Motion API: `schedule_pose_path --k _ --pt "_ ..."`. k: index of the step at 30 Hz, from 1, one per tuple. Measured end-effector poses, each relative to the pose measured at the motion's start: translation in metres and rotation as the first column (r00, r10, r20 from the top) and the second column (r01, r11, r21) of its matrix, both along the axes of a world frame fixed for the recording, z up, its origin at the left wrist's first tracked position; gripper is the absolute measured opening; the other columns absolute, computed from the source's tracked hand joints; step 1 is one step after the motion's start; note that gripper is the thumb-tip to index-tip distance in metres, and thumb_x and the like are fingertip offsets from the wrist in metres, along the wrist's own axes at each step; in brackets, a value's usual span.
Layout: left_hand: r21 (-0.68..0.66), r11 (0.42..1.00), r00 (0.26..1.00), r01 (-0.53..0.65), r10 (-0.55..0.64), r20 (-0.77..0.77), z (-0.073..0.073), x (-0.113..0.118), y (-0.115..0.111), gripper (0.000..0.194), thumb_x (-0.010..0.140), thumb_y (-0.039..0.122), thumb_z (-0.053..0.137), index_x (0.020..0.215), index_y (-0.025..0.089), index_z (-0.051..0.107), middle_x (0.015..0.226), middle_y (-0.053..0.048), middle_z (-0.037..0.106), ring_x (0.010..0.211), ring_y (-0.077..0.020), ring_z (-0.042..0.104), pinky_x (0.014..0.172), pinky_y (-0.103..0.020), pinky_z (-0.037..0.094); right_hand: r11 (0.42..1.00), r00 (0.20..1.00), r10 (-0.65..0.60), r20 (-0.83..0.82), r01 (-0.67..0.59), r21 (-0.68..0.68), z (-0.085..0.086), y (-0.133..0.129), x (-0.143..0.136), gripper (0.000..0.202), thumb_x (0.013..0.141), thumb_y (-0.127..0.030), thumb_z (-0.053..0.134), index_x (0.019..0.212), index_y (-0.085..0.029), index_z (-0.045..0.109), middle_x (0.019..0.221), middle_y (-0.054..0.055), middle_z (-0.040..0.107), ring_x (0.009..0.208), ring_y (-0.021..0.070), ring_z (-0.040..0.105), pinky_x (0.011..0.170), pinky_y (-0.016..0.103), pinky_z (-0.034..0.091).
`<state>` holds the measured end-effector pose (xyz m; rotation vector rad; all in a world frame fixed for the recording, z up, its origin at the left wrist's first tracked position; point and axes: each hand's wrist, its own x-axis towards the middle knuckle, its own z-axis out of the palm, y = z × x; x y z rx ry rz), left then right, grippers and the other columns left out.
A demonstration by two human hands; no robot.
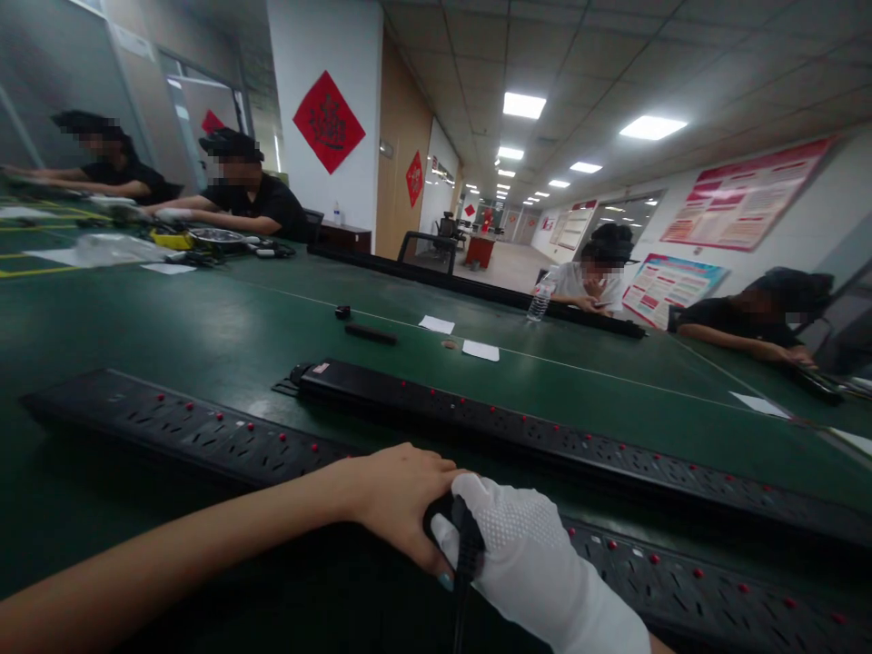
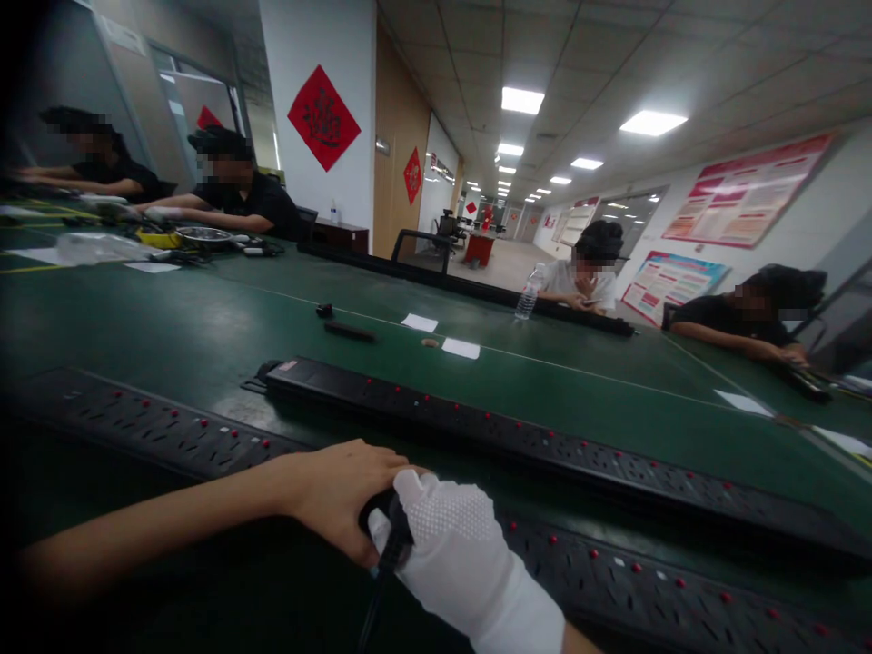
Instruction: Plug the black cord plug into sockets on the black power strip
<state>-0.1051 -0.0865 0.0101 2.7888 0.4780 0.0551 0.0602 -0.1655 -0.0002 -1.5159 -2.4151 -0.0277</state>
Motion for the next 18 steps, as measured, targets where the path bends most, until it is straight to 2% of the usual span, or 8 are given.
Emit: schedule_pose_path --k 6,10,14,18 --pt "0.001 0.999 0.997 -0.052 0.052 -0.062 0.0019 0.0022 -0.0006 0.073 0.057 0.059 0.06 0.119 0.023 0.043 0.103 -0.006 0.056 0.09 -0.0239 0.055 0.076 -0.035 0.044 1.0 1.0 -0.012 -0.001 0.012 0.027 -0.0022 -0.0008 -0.0005 0.026 0.084 -0.04 0.038 0.093 -0.02 0.052 0.085 0.004 0.061 0.068 0.0137 0.056 0.06 0.024 0.036" --pt "0.001 0.999 0.996 -0.042 0.042 -0.075 0.0032 0.0024 -0.0003 0.072 0.059 0.057 0.059 0.12 0.023 0.042 0.1 -0.005 0.057 0.089 -0.023 0.055 0.075 -0.034 0.043 0.999 1.0 -0.009 0.007 0.009 0.053 -0.0026 -0.001 0.0 0.025 0.084 -0.039 0.039 0.092 -0.021 0.052 0.083 0.003 0.061 0.065 0.0132 0.056 0.057 0.024 0.034" --pt "0.005 1.0 0.996 -0.021 0.022 -0.081 0.0041 0.0017 0.0 0.064 0.061 0.059 0.056 0.113 0.022 0.048 0.097 -0.005 0.057 0.085 -0.0224 0.056 0.072 -0.033 0.044 1.0 1.0 -0.013 0.014 0.013 0.027 -0.0012 -0.001 0.0001 0.025 0.085 -0.04 0.037 0.094 -0.022 0.052 0.083 0.003 0.06 0.067 0.014 0.056 0.058 0.025 0.034" --pt "-0.003 0.999 0.994 -0.036 0.035 -0.103 0.007 0.0019 -0.0017 0.064 0.061 0.058 0.057 0.113 0.021 0.048 0.099 -0.006 0.057 0.086 -0.0228 0.056 0.073 -0.033 0.043 1.0 0.999 -0.021 0.024 0.021 0.001 -0.0001 -0.0002 -0.001 0.024 0.085 -0.039 0.036 0.092 -0.022 0.051 0.082 0.002 0.06 0.067 0.0152 0.056 0.059 0.026 0.035"
